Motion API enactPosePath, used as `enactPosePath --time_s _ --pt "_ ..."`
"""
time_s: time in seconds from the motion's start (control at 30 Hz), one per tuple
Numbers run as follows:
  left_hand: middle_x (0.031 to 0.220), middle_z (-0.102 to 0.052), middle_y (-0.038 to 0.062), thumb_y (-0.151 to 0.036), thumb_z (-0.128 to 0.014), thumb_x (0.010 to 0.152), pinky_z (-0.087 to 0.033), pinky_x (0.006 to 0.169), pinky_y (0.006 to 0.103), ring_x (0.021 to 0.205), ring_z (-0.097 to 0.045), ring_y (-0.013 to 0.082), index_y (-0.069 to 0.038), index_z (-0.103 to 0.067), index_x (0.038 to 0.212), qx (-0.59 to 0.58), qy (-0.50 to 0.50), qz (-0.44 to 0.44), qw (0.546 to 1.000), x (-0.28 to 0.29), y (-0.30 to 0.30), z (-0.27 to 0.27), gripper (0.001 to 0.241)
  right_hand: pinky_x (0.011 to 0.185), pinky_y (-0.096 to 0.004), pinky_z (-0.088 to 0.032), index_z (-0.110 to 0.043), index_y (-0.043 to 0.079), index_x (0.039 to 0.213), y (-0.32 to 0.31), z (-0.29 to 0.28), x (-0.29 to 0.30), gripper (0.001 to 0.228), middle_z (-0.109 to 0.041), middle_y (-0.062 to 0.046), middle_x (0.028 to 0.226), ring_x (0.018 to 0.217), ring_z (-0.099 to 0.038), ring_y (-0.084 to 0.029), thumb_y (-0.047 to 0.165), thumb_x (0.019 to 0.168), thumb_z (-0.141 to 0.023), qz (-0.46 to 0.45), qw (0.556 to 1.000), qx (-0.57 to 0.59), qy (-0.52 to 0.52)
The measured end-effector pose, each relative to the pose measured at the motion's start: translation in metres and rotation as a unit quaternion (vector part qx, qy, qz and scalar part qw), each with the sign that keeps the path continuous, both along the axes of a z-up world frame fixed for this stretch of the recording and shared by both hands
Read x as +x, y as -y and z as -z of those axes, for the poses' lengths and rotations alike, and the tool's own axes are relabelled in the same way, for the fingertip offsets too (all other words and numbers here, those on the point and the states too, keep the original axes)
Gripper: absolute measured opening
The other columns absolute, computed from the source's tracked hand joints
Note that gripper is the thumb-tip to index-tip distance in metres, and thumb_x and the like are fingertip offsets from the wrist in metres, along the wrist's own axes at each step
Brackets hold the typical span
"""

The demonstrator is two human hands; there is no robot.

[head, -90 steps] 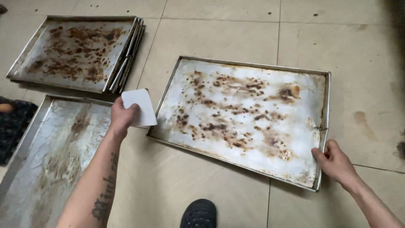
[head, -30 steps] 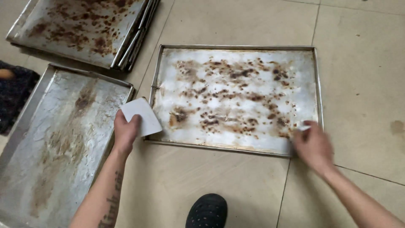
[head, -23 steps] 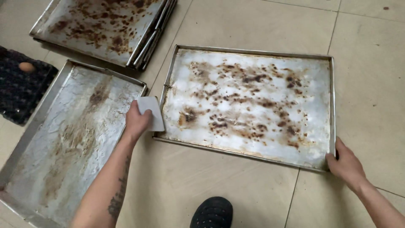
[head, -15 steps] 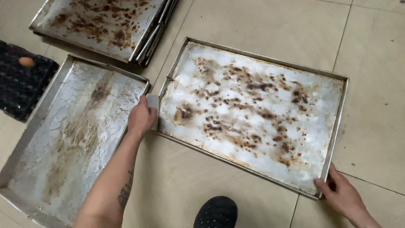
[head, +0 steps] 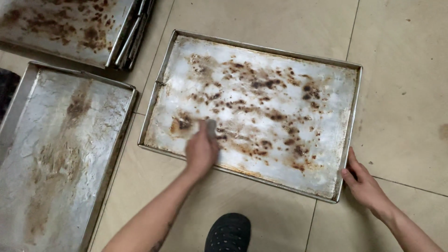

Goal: Use a plastic scraper to remove burnt-on residue from several metal baking trays.

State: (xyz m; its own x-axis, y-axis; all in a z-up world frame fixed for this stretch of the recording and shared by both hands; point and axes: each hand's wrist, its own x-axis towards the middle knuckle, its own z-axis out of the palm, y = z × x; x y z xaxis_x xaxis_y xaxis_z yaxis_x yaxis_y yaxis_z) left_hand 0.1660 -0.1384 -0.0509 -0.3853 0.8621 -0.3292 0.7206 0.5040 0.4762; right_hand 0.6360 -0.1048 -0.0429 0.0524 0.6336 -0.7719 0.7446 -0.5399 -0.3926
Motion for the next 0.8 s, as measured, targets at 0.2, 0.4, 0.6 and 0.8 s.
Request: enactPosePath --time_s 0.2,0.4,0.6,0.8 --pt "0.081 -0.057 0.003 0.013 -0.046 0.106 -0.050 0.035 0.0340 0.050 -0.054 0.0206 0.005 -0.050 0.156 0.000 0.175 0.211 0.962 0.172 -0.010 -0.023 0.050 0.146 -0.045 -0.028 -0.014 0.037 0.188 0.000 0.003 0.004 0.083 -0.019 0.013 0.198 0.181 -0.023 -0.016 0.022 0.115 -0.051 0.012 0.999 0.026 -0.031" --pt "0.102 -0.079 0.014 -0.009 -0.065 0.108 -0.064 0.053 0.0335 0.069 -0.075 0.0245 -0.005 -0.039 0.180 -0.055 0.098 0.193 0.975 0.034 -0.043 0.015 0.076 0.149 -0.053 -0.026 -0.008 0.045 0.188 -0.003 -0.005 0.001 0.083 -0.017 0.013 0.198 0.182 -0.021 -0.019 0.027 0.116 -0.046 0.024 0.999 -0.029 -0.029" --pt "0.139 -0.070 0.029 0.000 -0.076 0.104 -0.070 0.104 0.0625 0.119 -0.077 0.0514 0.004 -0.050 0.157 0.051 0.038 -0.179 0.982 -0.192 -0.046 0.021 0.059 0.148 -0.052 -0.030 -0.010 0.046 0.188 -0.005 -0.004 -0.004 0.083 -0.025 0.006 0.196 0.180 -0.026 -0.022 0.022 0.118 -0.047 0.030 0.999 -0.032 -0.012" --pt "0.080 -0.066 0.003 -0.023 -0.036 0.126 -0.043 0.039 0.0312 0.050 -0.056 0.0150 0.004 -0.023 0.183 -0.026 0.068 -0.092 0.993 0.012 -0.098 -0.015 0.064 0.150 -0.052 -0.027 -0.007 0.044 0.189 -0.011 -0.008 -0.007 0.084 -0.019 0.009 0.198 0.182 -0.023 -0.019 0.020 0.118 -0.046 0.051 0.997 -0.060 -0.020"
